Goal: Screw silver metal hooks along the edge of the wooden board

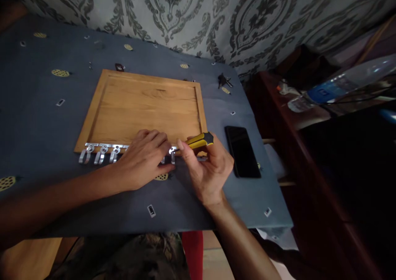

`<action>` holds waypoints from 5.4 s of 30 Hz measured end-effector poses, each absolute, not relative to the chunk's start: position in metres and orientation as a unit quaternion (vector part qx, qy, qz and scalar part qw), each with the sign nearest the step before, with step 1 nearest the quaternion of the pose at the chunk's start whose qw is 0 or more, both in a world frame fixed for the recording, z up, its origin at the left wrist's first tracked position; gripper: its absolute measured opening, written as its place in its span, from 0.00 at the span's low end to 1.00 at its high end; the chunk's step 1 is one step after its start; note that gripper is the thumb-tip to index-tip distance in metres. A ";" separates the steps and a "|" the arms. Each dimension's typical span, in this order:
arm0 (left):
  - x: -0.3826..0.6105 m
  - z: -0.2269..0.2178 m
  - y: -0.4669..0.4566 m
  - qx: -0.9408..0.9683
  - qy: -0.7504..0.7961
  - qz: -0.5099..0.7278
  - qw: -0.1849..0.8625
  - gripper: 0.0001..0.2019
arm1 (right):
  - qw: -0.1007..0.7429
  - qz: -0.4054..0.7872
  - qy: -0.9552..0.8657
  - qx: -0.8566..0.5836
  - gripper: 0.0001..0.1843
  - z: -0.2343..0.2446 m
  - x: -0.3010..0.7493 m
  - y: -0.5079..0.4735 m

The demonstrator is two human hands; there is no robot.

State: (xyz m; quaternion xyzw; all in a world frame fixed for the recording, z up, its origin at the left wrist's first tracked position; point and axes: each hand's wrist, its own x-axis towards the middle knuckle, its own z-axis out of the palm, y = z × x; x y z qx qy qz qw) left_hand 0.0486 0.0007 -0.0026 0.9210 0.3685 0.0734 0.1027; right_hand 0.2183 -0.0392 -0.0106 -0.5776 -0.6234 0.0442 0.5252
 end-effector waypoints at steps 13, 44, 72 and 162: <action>0.047 -0.006 0.000 0.922 0.362 0.100 0.090 0.15 | 0.602 0.042 -0.617 -0.506 0.10 -0.003 0.222 -0.044; 0.047 -0.006 0.000 0.922 0.360 0.094 0.104 0.16 | 0.506 0.181 -0.651 -0.536 0.05 0.016 0.221 -0.036; 0.050 -0.004 0.000 0.919 0.373 0.090 0.090 0.15 | 0.477 0.169 -0.703 -0.499 0.10 0.012 0.231 -0.039; 0.048 -0.002 -0.001 0.915 0.372 0.115 0.101 0.10 | 0.556 0.105 -0.648 -0.509 0.13 0.008 0.225 -0.045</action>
